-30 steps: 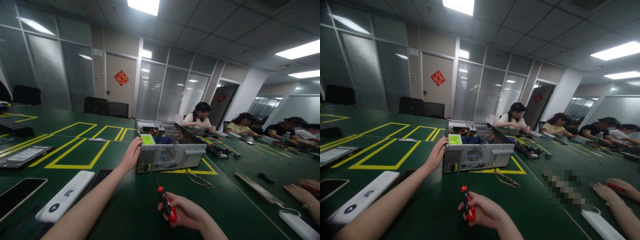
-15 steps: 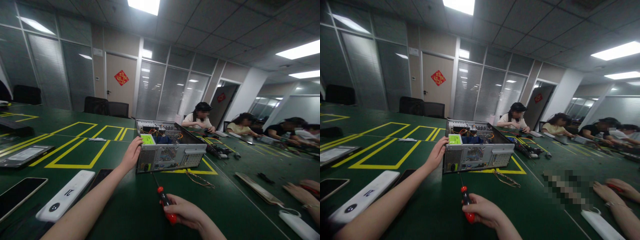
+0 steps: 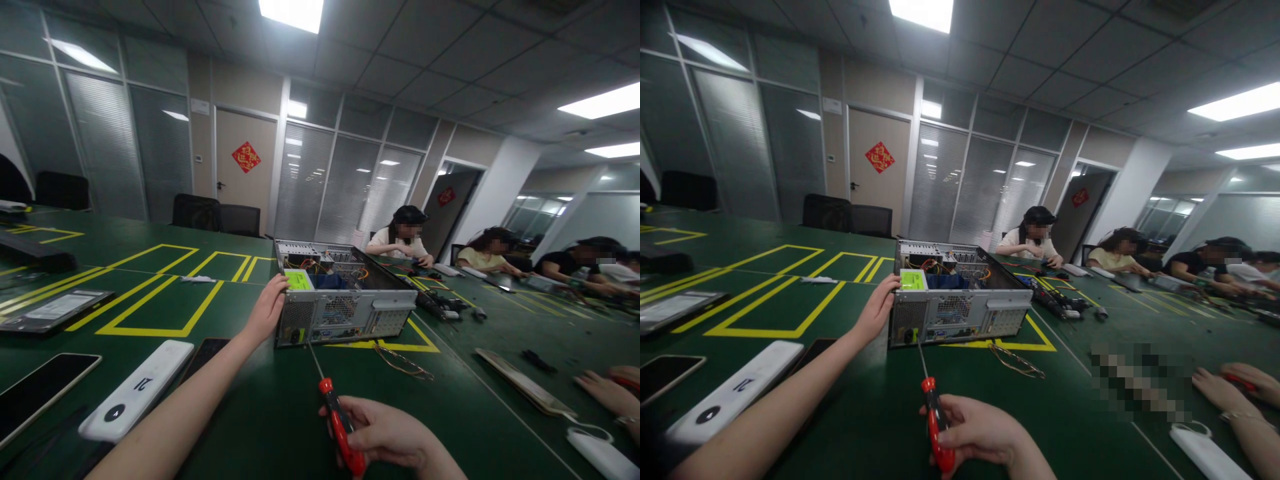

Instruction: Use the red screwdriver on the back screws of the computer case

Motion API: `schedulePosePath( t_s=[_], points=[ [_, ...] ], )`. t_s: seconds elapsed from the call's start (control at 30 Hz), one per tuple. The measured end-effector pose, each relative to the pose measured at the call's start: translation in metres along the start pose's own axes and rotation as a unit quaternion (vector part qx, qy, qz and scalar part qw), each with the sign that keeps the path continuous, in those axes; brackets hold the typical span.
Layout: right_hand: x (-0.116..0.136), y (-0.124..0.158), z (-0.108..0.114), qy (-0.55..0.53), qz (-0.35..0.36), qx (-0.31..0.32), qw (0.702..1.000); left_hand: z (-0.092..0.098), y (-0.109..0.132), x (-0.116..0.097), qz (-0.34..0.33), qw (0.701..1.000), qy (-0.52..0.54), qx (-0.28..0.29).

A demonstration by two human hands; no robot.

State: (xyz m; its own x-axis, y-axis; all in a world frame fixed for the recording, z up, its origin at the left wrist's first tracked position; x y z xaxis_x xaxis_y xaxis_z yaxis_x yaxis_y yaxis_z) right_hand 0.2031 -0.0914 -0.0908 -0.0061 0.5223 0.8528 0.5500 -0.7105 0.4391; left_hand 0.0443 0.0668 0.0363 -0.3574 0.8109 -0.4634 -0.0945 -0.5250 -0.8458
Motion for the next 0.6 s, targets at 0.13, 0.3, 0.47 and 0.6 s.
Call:
schedulePosePath(
  t_s=[0.13, 0.3, 0.47, 0.6],
  points=[
    [0.029, -0.005, -0.023, 0.023, 0.080, -0.023, 0.996, -0.001, 0.001, 0.001, 0.001, 1.000, -0.001, 0.001],
    [0.045, -0.019, -0.044, 0.055, 0.095, -0.050, 0.993, -0.001, 0.001, 0.002, 0.000, 1.000, -0.001, -0.001],
    [0.050, -0.024, -0.041, 0.066, 0.113, -0.068, 0.989, -0.001, 0.000, 0.001, 0.000, 1.000, 0.001, -0.001],
    [0.049, -0.022, -0.041, 0.059, 0.117, -0.053, 0.990, -0.001, 0.000, 0.000, -0.004, 1.000, 0.000, -0.001]
  ],
)
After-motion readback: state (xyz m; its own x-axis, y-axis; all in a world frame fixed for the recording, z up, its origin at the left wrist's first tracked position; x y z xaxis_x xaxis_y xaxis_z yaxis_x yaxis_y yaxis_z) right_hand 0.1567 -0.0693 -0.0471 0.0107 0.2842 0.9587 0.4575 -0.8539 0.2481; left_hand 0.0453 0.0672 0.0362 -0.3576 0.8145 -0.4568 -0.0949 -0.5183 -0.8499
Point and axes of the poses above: each hand's wrist, its own y-axis away from the middle knuckle, its own z-axis out of the back of the hand, x = y × z, the point moved 10 cm from there along -y, towards the middle knuckle, and after that the axes turned 5 degrees about -x, right-handed, at the moved point
